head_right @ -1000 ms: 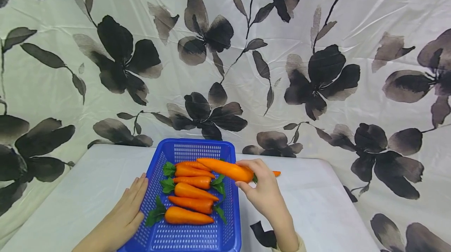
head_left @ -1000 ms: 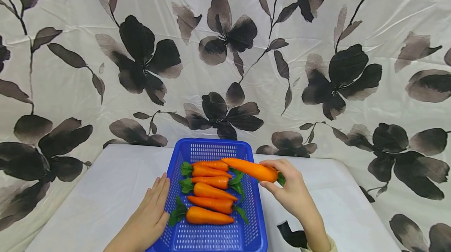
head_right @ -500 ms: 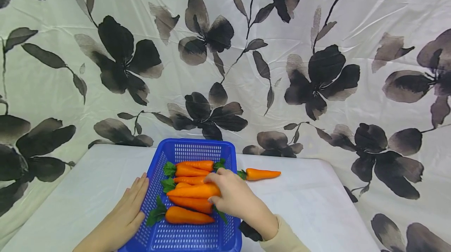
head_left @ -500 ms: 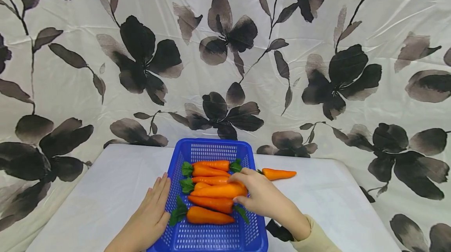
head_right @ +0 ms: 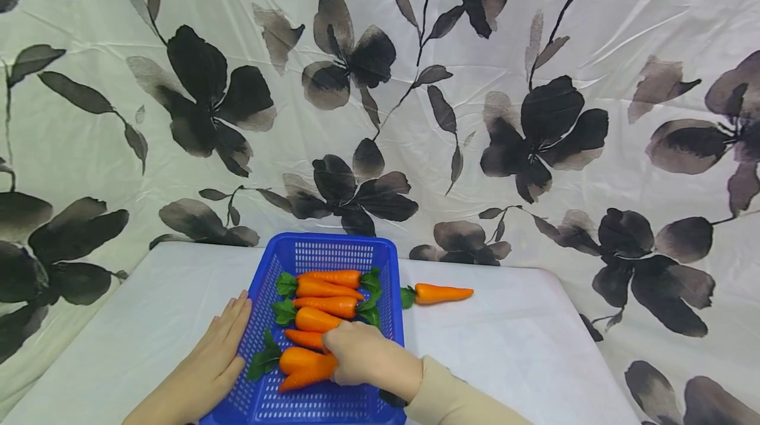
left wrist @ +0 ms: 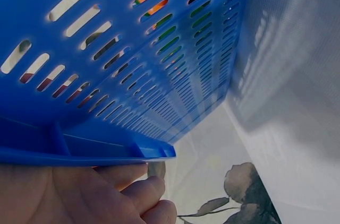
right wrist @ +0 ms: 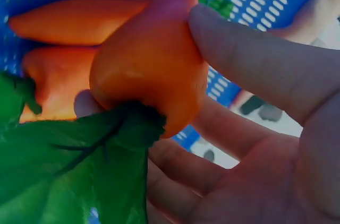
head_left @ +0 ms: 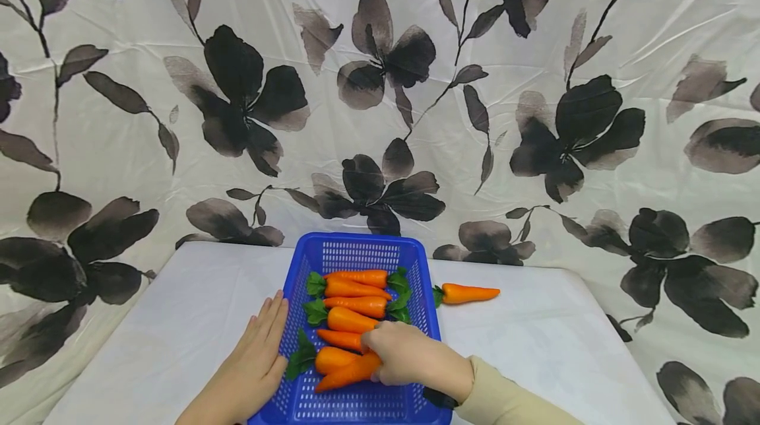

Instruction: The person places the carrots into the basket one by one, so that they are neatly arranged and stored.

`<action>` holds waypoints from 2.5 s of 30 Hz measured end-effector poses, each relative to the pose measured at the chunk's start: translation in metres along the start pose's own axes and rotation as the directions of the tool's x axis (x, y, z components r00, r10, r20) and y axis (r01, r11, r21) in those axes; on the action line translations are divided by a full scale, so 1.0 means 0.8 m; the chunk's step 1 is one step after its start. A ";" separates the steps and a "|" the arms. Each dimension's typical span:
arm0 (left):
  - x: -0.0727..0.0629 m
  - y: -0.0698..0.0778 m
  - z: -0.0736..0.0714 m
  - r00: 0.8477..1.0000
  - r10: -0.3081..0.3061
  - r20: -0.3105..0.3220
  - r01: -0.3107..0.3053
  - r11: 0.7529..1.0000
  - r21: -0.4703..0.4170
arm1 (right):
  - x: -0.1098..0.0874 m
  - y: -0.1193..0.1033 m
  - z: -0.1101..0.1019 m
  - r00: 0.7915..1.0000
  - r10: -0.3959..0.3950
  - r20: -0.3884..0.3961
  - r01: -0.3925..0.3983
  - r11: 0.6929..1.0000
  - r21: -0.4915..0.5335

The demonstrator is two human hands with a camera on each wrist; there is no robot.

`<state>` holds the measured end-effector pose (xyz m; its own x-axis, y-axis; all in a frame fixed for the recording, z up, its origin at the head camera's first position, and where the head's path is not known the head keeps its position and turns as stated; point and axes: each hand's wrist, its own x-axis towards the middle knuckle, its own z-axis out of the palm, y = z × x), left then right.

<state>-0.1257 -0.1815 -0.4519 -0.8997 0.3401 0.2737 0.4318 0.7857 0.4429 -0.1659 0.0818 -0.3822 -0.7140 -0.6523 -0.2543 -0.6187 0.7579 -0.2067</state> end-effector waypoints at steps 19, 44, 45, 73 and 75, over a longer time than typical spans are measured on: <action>0.001 -0.001 0.001 1.000 0.020 -0.007 -0.020 1.000 0.011 | 0.045 -0.013 0.044 0.932 0.303 0.200 -0.265 0.944 -0.196; 0.001 -0.001 0.002 0.999 0.025 -0.020 -0.025 0.999 0.026 | 0.018 -0.007 0.008 0.982 0.187 0.038 -0.183 0.979 -0.091; 0.001 -0.001 0.003 0.999 0.026 -0.022 -0.026 0.999 0.028 | 0.014 -0.006 0.002 0.984 0.179 0.020 -0.178 0.981 -0.072; 0.002 -0.001 0.002 1.000 0.010 0.001 -0.010 1.000 0.003 | -0.049 0.116 -0.057 0.507 0.097 -0.857 0.325 0.899 0.294; 0.002 -0.001 0.002 1.000 0.013 -0.004 -0.013 1.000 0.010 | -0.052 0.130 -0.054 0.447 0.097 -0.889 0.355 0.893 0.276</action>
<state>-0.1275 -0.1810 -0.4531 -0.8938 0.3483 0.2824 0.4426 0.7865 0.4308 -0.2151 0.1875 -0.3522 -0.6707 -0.2271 0.7061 -0.7156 0.4486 -0.5354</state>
